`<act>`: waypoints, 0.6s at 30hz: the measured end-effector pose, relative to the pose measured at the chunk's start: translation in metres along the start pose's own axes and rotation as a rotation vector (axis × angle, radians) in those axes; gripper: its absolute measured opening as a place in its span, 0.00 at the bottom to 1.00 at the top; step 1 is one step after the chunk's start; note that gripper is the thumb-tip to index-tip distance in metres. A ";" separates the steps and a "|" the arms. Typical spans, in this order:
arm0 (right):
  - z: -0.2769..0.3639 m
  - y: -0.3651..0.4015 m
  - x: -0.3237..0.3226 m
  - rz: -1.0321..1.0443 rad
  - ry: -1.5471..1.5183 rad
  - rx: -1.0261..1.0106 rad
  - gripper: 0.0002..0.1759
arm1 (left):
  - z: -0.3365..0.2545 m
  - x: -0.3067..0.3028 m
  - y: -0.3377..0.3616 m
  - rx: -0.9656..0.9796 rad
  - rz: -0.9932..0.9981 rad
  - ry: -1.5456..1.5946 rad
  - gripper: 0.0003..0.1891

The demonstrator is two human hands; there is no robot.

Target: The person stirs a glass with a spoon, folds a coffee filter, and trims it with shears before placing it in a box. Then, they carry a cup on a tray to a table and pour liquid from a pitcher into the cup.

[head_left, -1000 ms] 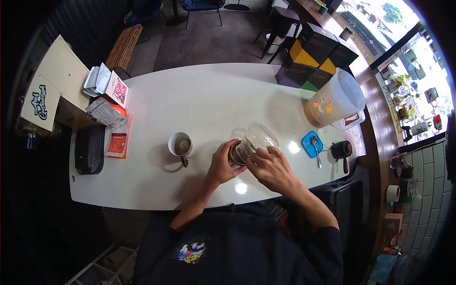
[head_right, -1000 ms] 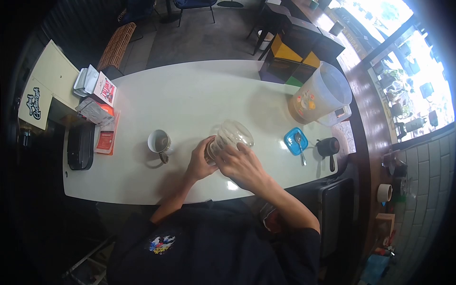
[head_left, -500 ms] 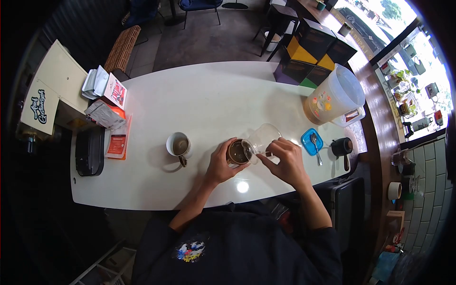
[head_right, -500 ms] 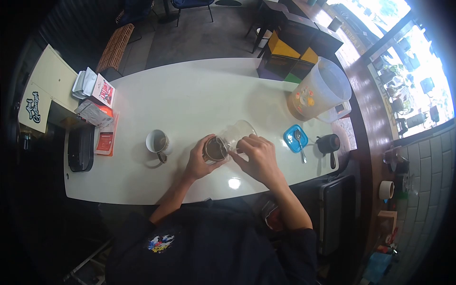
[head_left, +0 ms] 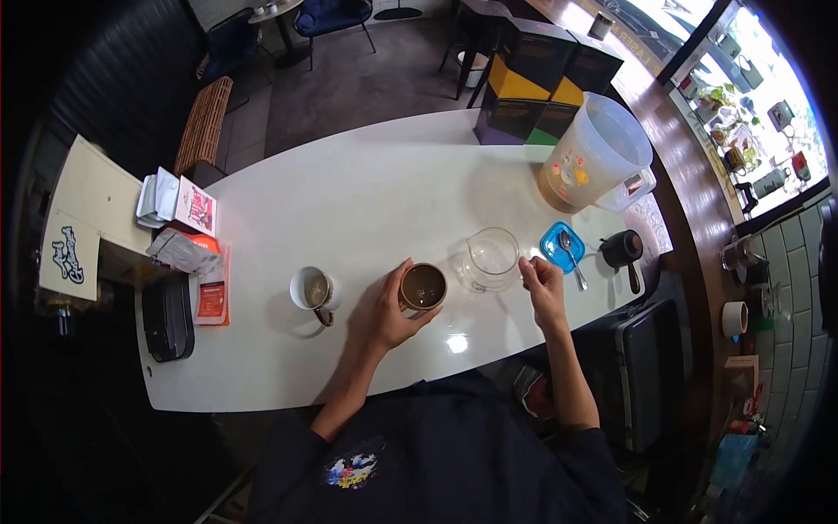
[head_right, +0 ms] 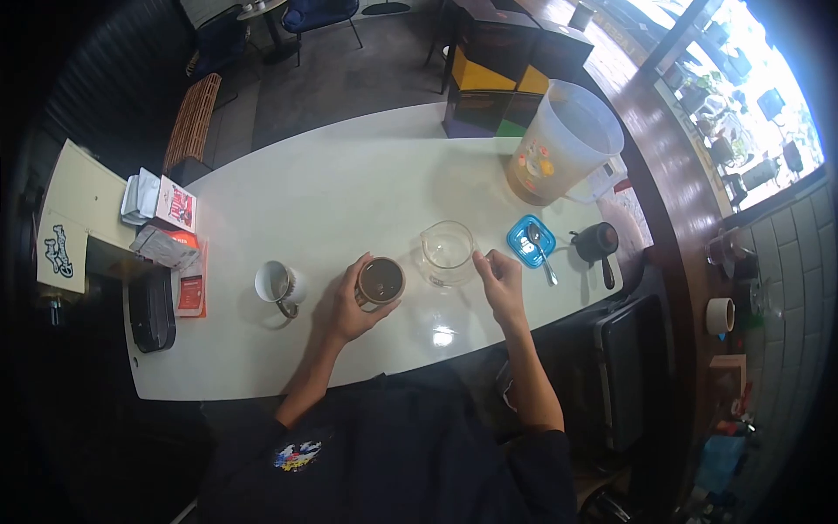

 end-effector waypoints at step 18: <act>-0.027 0.017 0.048 0.020 -0.146 0.033 0.18 | -0.009 0.002 -0.003 -0.107 -0.096 -0.112 0.46</act>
Point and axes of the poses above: each hand's wrist, its own y-axis away from the middle knuckle, its own x-axis out of the palm, z = x × y, the point moved 7 cm from there along -y, towards the middle knuckle, and after that the axes turned 5 degrees about y, right-handed, at the moved point
